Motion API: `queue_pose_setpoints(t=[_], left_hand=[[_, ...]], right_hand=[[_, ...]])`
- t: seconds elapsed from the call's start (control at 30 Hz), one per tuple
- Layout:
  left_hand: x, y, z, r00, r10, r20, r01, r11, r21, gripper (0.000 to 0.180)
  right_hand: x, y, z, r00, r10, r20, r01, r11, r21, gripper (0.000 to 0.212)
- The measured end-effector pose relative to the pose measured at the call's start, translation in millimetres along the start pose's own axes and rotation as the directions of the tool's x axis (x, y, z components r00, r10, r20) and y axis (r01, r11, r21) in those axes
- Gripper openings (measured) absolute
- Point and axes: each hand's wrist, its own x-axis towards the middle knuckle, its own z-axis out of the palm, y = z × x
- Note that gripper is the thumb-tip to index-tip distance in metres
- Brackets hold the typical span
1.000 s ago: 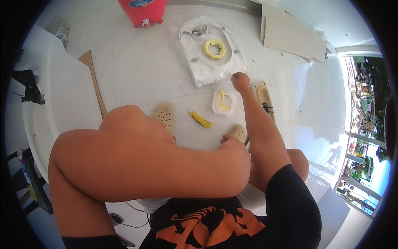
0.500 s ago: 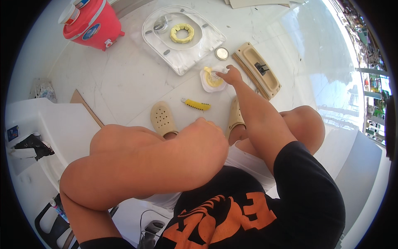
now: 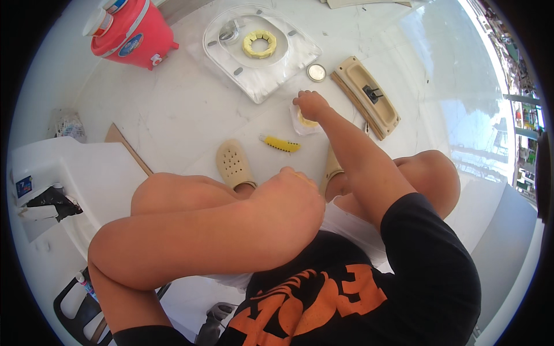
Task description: The person sits on the floor and assembles bathroom fixtures. They use pliers to remove a metal rod from a white plastic component, then use a utility knife to cut a yellow foam ring and place it onto a clear plastic part.
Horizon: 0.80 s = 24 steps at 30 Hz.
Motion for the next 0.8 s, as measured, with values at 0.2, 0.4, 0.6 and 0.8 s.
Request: queue_pose_setpoints(t=[0.2, 0.4, 0.6, 0.8], left_hand=[[0, -7, -6, 1.0, -0.013, -0.023, 0.012, 0.998, -0.056, 0.03], [-23, -31, -23, 0.971, -0.227, -0.07, 0.21, 0.959, -0.189, 0.041], [-33, -56, -37, 0.725, -0.474, -0.499, 0.432, 0.878, -0.206, 0.053], [-21, -64, -40, 0.645, -0.565, -0.515, 0.432, 0.825, -0.364, 0.057]], right_hand=[[-5, 23, -10, 0.994, 0.106, 0.004, -0.105, 0.994, -0.009, 0.03], [0, 52, -40, 0.826, 0.423, -0.372, -0.392, 0.906, 0.159, 0.036], [-6, 12, -52, 0.946, 0.26, -0.194, -0.188, 0.926, 0.326, 0.026], [7, -66, 15, 0.971, -0.166, 0.172, 0.086, 0.915, 0.395, 0.031]])
